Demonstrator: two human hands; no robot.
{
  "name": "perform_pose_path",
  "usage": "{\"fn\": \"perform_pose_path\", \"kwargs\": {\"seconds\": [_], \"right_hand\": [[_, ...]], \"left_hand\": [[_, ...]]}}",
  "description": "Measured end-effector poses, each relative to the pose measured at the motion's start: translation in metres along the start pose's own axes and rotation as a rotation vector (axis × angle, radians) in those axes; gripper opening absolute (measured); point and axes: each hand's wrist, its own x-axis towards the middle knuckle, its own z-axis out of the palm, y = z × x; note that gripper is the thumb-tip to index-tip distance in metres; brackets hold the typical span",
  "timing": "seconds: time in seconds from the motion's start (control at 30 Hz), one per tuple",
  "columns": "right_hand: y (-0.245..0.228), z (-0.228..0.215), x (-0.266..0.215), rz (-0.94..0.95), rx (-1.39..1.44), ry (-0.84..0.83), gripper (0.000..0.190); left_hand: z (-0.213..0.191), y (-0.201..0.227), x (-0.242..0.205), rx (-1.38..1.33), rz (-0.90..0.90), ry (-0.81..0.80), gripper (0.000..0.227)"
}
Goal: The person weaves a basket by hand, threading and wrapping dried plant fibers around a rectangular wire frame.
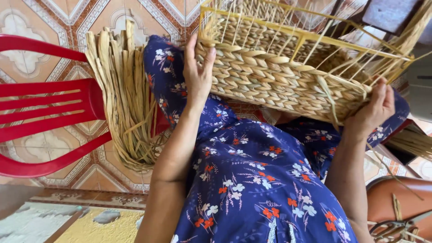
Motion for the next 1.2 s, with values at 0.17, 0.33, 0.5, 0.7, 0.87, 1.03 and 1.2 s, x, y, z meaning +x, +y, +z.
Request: {"fn": "perform_pose_path", "kwargs": {"seconds": [0.17,0.33,0.5,0.7,0.87,1.03,1.2], "right_hand": [[-0.02,0.033,-0.007,0.045,0.086,0.019,0.022],[0.012,0.03,0.003,0.027,0.034,0.059,0.021],[0.019,0.026,0.006,0.03,0.005,0.058,0.025],[0.036,0.016,0.01,-0.038,-0.04,0.033,0.025],[0.047,0.005,0.012,-0.06,-0.016,0.006,0.023],[0.059,-0.004,0.017,-0.134,-0.191,0.063,0.024],[0.069,-0.017,0.025,-0.173,-0.158,-0.035,0.026]], "left_hand": [[-0.004,0.008,0.002,-0.093,-0.015,0.047,0.061],[0.004,-0.011,0.013,-0.044,0.071,0.077,0.056],[0.002,-0.03,0.011,-0.072,0.105,0.072,0.054],[-0.027,-0.016,-0.002,-0.083,0.072,0.044,0.044],[-0.057,0.005,-0.043,0.147,0.215,0.036,0.031],[-0.111,-0.015,-0.075,-0.103,0.089,0.21,0.022],[-0.187,-0.061,-0.075,0.344,-0.195,0.356,0.02]]}}
